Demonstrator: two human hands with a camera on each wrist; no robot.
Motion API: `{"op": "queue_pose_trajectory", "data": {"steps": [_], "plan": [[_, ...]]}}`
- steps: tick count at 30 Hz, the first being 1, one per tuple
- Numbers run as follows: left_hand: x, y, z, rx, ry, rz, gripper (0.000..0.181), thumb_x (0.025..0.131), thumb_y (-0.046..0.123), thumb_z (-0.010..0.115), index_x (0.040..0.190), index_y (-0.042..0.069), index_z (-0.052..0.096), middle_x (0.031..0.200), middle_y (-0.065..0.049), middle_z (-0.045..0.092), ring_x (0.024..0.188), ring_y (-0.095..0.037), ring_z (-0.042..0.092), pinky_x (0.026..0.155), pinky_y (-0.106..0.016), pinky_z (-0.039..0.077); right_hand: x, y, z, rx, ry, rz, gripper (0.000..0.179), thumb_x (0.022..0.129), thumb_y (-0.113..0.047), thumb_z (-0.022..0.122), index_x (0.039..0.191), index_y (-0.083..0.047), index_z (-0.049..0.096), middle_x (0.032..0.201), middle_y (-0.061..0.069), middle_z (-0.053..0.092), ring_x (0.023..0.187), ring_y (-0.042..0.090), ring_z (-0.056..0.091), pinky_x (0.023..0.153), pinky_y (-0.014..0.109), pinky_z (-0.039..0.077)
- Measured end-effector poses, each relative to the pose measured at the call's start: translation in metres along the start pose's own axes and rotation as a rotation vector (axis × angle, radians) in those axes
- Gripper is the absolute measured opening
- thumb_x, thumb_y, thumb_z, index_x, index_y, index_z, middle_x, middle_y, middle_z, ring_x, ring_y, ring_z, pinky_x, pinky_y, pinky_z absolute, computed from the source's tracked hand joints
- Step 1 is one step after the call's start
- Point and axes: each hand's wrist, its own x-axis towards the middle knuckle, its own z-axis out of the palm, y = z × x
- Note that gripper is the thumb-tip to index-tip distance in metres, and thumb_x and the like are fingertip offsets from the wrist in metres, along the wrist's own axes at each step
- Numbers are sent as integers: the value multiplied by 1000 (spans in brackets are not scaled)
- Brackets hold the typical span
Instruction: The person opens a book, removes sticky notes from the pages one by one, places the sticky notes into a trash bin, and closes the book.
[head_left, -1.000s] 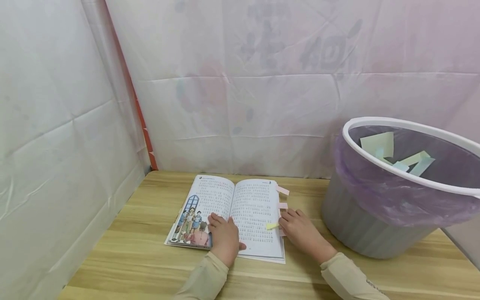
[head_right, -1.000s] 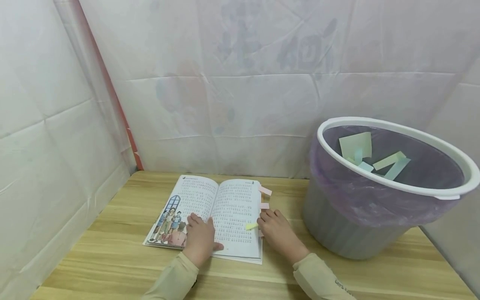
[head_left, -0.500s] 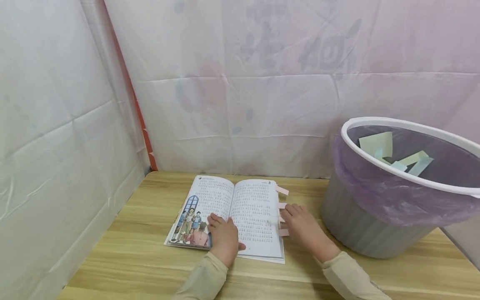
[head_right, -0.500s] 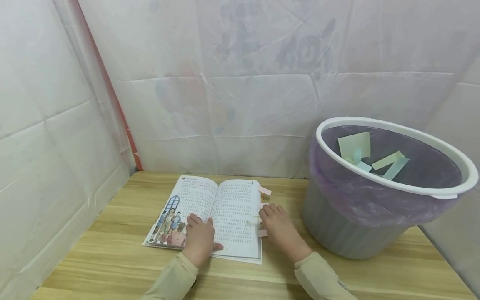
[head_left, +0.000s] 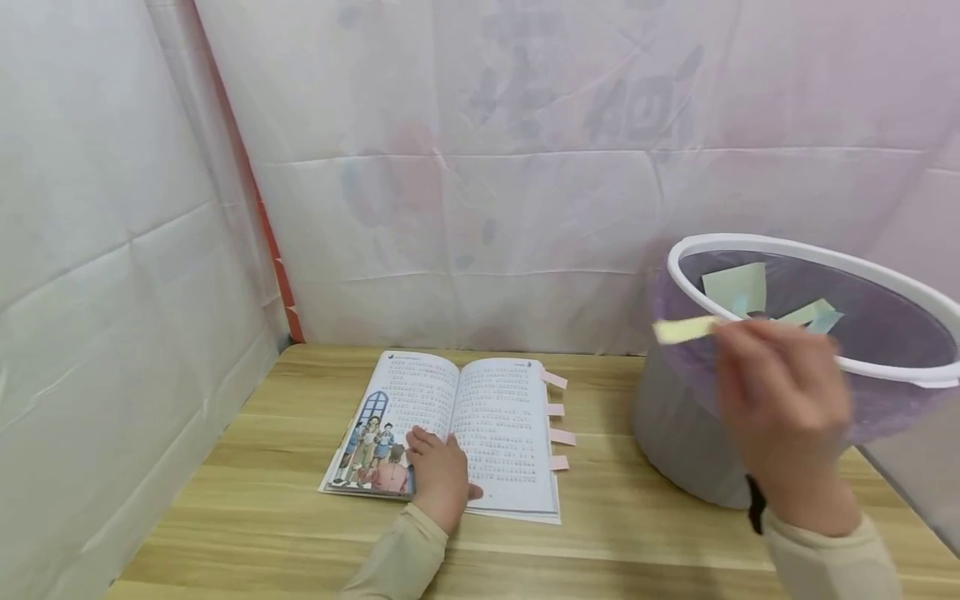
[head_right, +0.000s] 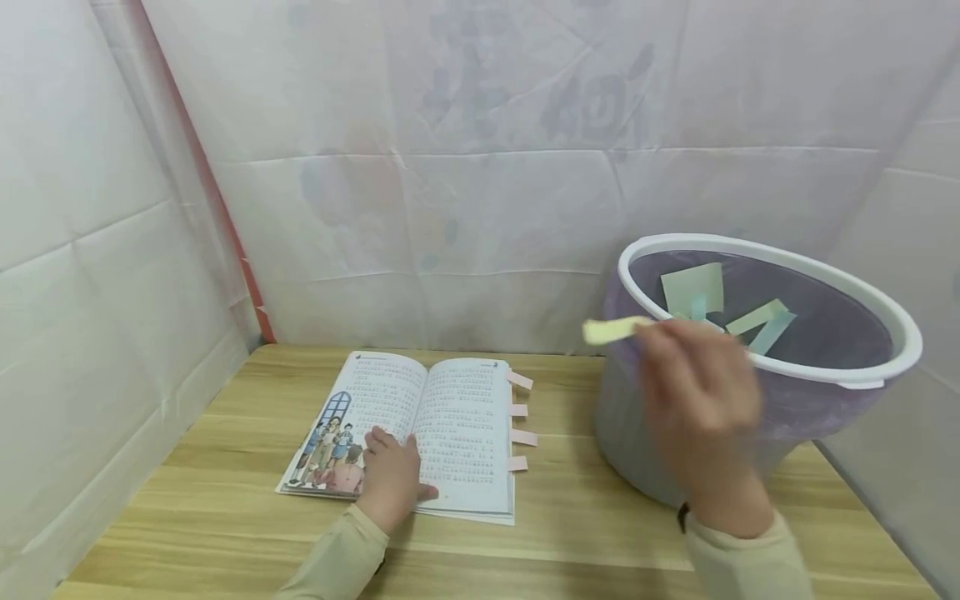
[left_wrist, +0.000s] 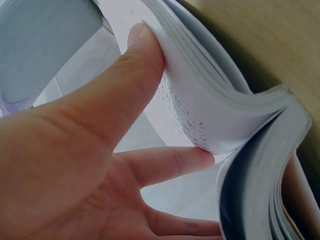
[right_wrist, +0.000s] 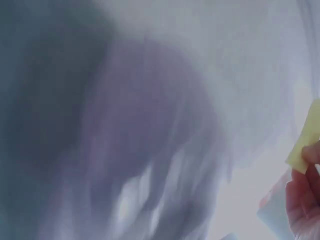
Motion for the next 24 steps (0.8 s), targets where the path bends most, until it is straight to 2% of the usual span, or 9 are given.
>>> {"op": "queue_pose_trajectory", "data": {"steps": [1, 3, 5, 8, 11, 14, 18, 21, 24], "plan": [[0, 0, 0, 0, -3, -1, 90, 65, 69, 71, 134, 12, 58, 131, -39, 46, 122, -49, 48, 96, -47, 48, 7, 4, -3, -48, 41, 50, 7, 81, 5, 63, 79, 4, 70, 78, 24, 62, 70, 51, 50, 73, 41, 46], [1, 0, 0, -1, -8, -1, 90, 66, 69, 71, 134, 12, 58, 131, -39, 46, 122, -49, 48, 96, -46, 48, 18, 14, -10, -131, 48, 140, 9, 82, 6, 61, 81, 5, 71, 81, 28, 61, 75, 54, 49, 82, 34, 45], [0, 0, 0, -2, -10, 0, 90, 65, 69, 71, 134, 12, 58, 131, -39, 46, 122, -49, 48, 96, -46, 48, 24, 26, -18, -179, -7, 199, 13, 84, 6, 58, 84, 8, 71, 83, 31, 59, 80, 55, 48, 89, 28, 41], [0, 0, 0, -7, -7, -2, 90, 65, 68, 71, 134, 12, 58, 131, -39, 46, 122, -49, 48, 96, -47, 48, 25, 41, -28, -225, -116, 233, 17, 87, 3, 54, 85, 11, 70, 83, 34, 58, 83, 55, 48, 91, 29, 37], [-1, -1, -1, -14, 2, -4, 90, 64, 68, 72, 133, 11, 59, 130, -40, 46, 122, -50, 48, 96, -47, 48, 21, 53, -35, -263, -209, 233, 21, 88, 1, 52, 86, 12, 70, 84, 33, 59, 83, 54, 48, 87, 42, 40], [-1, -1, -1, -9, 8, 2, 90, 65, 68, 72, 133, 11, 59, 130, -40, 46, 121, -50, 48, 96, -47, 48, 18, 61, -39, -296, -276, 226, 24, 88, -1, 50, 88, 12, 70, 85, 32, 60, 83, 53, 48, 81, 55, 37], [0, -1, -1, -4, 4, 9, 90, 66, 68, 71, 134, 11, 58, 130, -40, 46, 121, -49, 49, 95, -47, 48, 18, 64, -42, -315, -351, 239, 28, 89, -3, 47, 91, 13, 70, 87, 33, 60, 85, 52, 47, 80, 59, 34], [1, -1, -1, -4, 2, 10, 90, 66, 69, 71, 134, 11, 58, 130, -39, 46, 121, -49, 49, 95, -47, 48, 20, 61, -43, -314, -357, 268, 29, 88, -3, 47, 95, 13, 70, 90, 35, 59, 88, 54, 47, 85, 56, 35], [1, 0, 0, -12, 5, 7, 90, 65, 68, 72, 133, 10, 59, 130, -40, 47, 121, -50, 48, 95, -47, 48, 21, 46, -39, -284, -250, 301, 26, 87, -2, 49, 97, 10, 71, 91, 35, 58, 90, 55, 48, 92, 44, 38]]}}
